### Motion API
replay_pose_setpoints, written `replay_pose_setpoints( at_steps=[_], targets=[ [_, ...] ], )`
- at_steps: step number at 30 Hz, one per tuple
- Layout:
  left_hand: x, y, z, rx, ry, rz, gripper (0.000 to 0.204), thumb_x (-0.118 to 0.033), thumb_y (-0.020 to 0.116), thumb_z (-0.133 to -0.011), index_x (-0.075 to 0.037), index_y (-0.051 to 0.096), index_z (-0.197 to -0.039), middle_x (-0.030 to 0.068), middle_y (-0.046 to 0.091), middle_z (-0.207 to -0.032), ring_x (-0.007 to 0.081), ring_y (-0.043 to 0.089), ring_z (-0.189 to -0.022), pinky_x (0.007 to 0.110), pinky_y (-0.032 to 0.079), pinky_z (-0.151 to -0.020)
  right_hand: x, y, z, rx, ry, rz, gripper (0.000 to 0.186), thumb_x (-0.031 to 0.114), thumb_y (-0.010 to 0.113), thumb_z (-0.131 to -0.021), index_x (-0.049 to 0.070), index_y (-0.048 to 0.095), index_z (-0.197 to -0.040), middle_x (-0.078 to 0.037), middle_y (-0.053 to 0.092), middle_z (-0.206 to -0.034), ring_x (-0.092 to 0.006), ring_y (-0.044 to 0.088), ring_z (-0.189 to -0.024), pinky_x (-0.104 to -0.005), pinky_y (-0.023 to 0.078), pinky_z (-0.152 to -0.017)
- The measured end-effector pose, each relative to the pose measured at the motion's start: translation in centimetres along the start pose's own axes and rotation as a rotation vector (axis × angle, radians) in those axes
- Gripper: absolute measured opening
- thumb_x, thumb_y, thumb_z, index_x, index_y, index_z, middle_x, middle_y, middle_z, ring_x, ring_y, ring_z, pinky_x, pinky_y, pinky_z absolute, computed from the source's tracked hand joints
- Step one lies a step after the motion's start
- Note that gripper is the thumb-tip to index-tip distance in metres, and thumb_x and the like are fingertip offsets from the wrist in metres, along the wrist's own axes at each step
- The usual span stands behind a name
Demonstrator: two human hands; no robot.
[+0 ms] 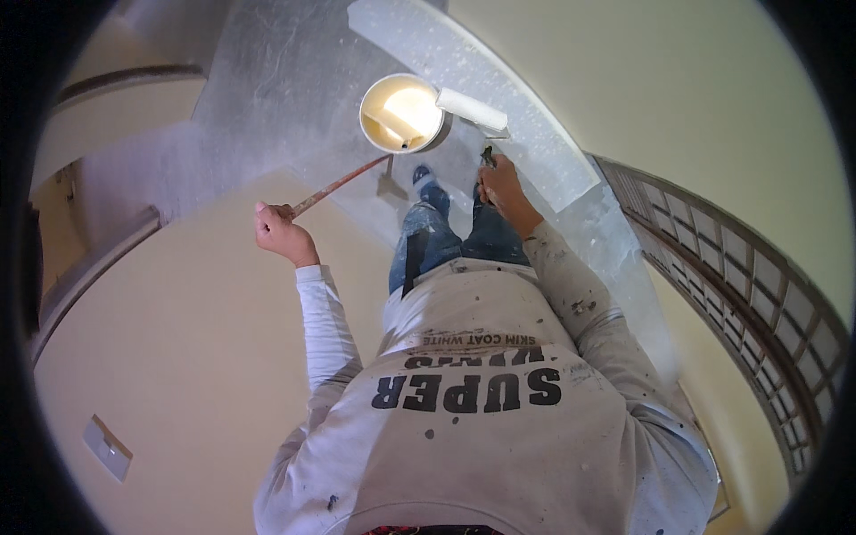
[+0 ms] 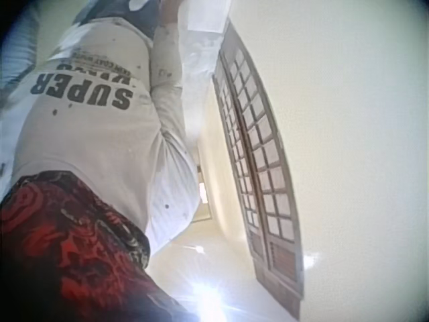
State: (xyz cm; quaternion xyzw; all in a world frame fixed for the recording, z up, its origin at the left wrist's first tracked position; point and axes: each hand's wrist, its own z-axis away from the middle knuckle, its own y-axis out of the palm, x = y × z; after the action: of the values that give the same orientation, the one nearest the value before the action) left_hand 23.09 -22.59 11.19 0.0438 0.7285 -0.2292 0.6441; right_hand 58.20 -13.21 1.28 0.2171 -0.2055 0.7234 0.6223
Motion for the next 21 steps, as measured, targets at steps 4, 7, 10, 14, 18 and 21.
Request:
replay_pose_setpoints(
  at_steps=[4,7,10,14,18,21],
  targets=[
    [1.0,-0.2,0.0,-0.108,0.009,-0.015,0.048,-0.022,0.053,-0.107,-0.004,0.043,-0.063,0.0042,0.045,-0.059,0.0168,0.044,-0.058,0.036,0.043,-0.06,-2.2,5.1,-5.8,0.103,0.111,-0.04,0.017,0.009,0.057,-0.098,-0.001,0.056,-0.112,-0.009,0.059,-0.075,-0.0176,0.058,-0.054,-0.0349,0.047,-0.045],
    [2.5,-1.5,-0.6,-0.172,0.069,0.019,0.045,-0.021,0.052,-0.106,-0.005,0.041,-0.066,0.0036,0.043,-0.059,0.017,0.043,-0.058,0.036,0.043,-0.061,-2.8,9.7,-10.6,0.171,0.186,0.0,0.014,0.014,0.056,-0.101,0.002,0.06,-0.104,-0.007,0.061,-0.077,-0.0167,0.058,-0.056,-0.0345,0.049,-0.049],
    [3.5,-1.1,-0.9,-0.191,0.131,0.02,0.042,-0.022,0.052,-0.105,-0.009,0.037,-0.068,0.0012,0.036,-0.059,0.0169,0.04,-0.058,0.036,0.041,-0.061,-3.9,13.8,-17.4,0.151,0.195,0.001,0.014,0.017,0.057,-0.1,0.003,0.061,-0.098,-0.007,0.063,-0.076,-0.0193,0.061,-0.058,-0.0361,0.051,-0.051],
    [4.4,2.0,-2.1,-0.254,0.181,0.044,0.042,-0.026,0.052,-0.103,-0.016,0.028,-0.071,-0.0021,0.022,-0.063,0.0164,0.03,-0.059,0.034,0.035,-0.062,-7.0,16.6,-29.7,0.109,0.211,0.089,0.015,0.019,0.06,-0.099,0.004,0.062,-0.098,-0.009,0.065,-0.075,-0.0189,0.062,-0.058,-0.0345,0.05,-0.05],
    [6.2,2.7,-3.1,-0.417,0.291,0.072,0.039,-0.021,0.05,-0.102,-0.017,0.029,-0.07,-0.0035,0.02,-0.064,0.0137,0.021,-0.058,0.031,0.024,-0.057,-10.9,18.6,-38.9,0.152,0.372,0.1,0.013,0.016,0.062,-0.096,0.005,0.063,-0.102,-0.015,0.067,-0.078,-0.0172,0.061,-0.055,-0.0312,0.046,-0.045],
    [5.9,2.1,-2.5,-0.399,0.386,0.007,0.036,-0.019,0.049,-0.102,-0.017,0.03,-0.071,-0.0037,0.02,-0.065,0.0131,0.023,-0.06,0.031,0.027,-0.06,-12.6,21.8,-42.0,0.172,0.461,0.222,0.01,0.012,0.056,-0.101,0.002,0.058,-0.102,-0.013,0.064,-0.071,-0.0184,0.061,-0.052,-0.032,0.046,-0.042]
  ],
)
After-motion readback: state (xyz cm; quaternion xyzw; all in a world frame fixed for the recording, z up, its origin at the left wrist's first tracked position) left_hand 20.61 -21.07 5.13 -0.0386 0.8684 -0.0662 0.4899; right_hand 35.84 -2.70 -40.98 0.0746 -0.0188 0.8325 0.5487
